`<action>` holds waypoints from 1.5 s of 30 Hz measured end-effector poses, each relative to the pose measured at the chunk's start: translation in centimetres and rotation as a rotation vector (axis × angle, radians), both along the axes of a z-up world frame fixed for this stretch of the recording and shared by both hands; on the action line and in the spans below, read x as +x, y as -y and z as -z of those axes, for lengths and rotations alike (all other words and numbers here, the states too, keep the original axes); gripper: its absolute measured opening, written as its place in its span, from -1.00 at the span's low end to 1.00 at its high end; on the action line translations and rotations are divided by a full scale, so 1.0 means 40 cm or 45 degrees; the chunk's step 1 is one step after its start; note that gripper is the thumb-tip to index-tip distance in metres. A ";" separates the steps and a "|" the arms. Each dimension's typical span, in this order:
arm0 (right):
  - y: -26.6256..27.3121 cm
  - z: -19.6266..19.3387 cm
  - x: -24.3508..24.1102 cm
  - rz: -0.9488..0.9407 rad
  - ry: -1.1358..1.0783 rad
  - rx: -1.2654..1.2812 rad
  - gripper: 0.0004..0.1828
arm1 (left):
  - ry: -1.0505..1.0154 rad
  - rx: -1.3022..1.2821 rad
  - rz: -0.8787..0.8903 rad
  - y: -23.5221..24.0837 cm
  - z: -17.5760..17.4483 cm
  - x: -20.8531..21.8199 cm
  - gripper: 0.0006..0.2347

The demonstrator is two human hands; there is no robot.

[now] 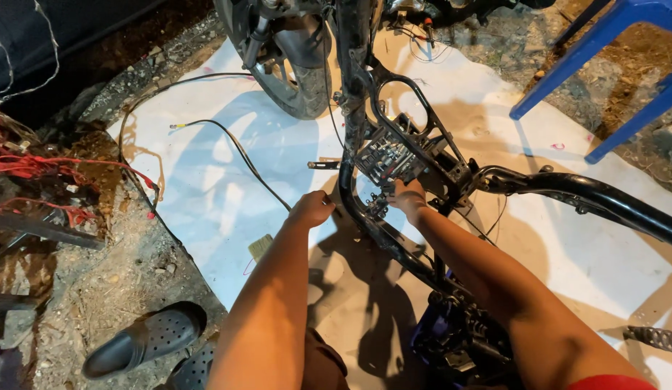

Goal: Repairing and connecting components on a motorcycle chassis.

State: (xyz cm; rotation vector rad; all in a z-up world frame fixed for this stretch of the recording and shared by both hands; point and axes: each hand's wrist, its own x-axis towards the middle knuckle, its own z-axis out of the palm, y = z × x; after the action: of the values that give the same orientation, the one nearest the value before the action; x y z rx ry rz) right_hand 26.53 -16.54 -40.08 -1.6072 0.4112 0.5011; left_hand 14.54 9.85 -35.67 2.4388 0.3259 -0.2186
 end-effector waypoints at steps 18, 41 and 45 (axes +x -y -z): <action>-0.014 -0.087 -0.055 -0.128 0.013 -0.108 -0.50 | -0.062 0.083 -0.031 -0.023 -0.010 -0.024 -0.68; -0.032 -0.087 -0.065 -0.218 0.028 -0.132 -0.26 | -0.147 0.095 -0.021 0.000 -0.054 -0.024 -0.67; -0.026 -0.135 -0.091 -0.238 0.076 -0.215 -0.09 | -0.167 0.103 -0.030 -0.014 -0.040 -0.028 -0.69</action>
State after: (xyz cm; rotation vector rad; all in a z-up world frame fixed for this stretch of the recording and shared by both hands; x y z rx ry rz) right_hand 22.88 -15.49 -34.68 -1.8298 0.2648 0.5698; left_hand 13.43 10.42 -34.08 2.5047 0.4286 -0.3622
